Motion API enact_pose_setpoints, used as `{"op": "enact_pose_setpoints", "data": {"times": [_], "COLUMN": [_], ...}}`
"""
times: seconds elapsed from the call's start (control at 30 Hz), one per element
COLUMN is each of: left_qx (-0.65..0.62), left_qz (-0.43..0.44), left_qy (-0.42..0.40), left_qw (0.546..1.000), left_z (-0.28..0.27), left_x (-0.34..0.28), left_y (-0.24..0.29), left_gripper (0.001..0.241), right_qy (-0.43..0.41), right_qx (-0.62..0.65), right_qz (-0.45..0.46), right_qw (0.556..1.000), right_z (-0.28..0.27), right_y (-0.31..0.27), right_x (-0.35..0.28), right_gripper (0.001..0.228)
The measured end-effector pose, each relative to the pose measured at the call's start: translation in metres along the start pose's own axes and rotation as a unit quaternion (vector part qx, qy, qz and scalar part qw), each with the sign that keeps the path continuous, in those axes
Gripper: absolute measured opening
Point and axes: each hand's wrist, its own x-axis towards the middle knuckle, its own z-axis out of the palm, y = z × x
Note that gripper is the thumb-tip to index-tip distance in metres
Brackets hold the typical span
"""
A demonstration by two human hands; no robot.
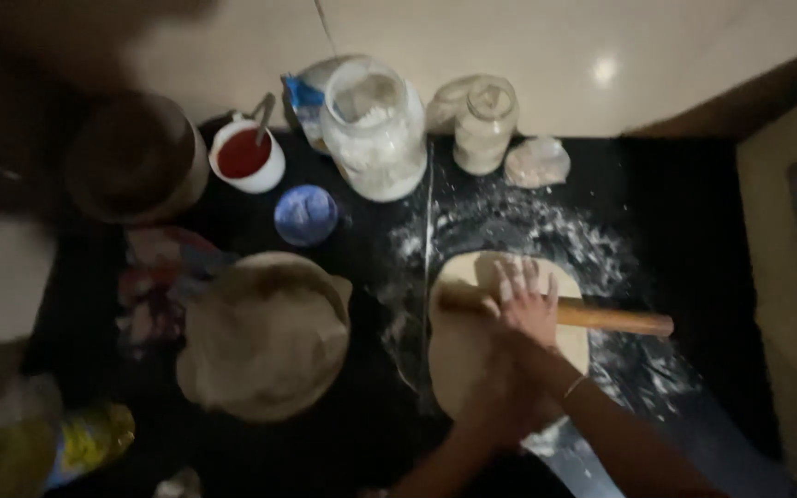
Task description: Rolling out dough on a floured surface using a rolling pin.
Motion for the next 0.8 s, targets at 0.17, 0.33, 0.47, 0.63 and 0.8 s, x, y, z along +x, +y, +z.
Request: {"op": "enact_pose_setpoints", "data": {"times": [0.17, 0.33, 0.47, 0.63, 0.8], "left_qx": [0.018, 0.058, -0.029, -0.036, 0.061], "left_qz": [0.113, 0.073, 0.109, 0.105, 0.098], "left_qy": [0.116, 0.065, -0.034, -0.015, -0.116], "left_qw": [0.987, 0.994, 0.993, 0.994, 0.987], "left_z": [-0.087, -0.037, -0.065, -0.081, -0.082], "left_x": [0.016, 0.013, 0.003, 0.008, 0.010], "left_y": [0.032, 0.008, 0.013, 0.016, 0.015], "left_gripper": [0.085, 0.082, 0.092, 0.097, 0.088], "right_qy": [0.029, -0.042, -0.202, -0.105, -0.187], "right_qx": [0.132, 0.036, 0.188, 0.079, 0.101], "right_qz": [0.004, -0.064, -0.043, -0.085, -0.064], "right_qw": [0.991, 0.996, 0.960, 0.988, 0.975], "right_z": [-0.019, -0.016, -0.037, -0.005, -0.006], "right_y": [0.018, -0.002, 0.013, 0.001, 0.005], "right_x": [0.135, 0.062, 0.143, 0.120, 0.137], "right_gripper": [0.064, 0.071, 0.064, 0.076, 0.073]}}
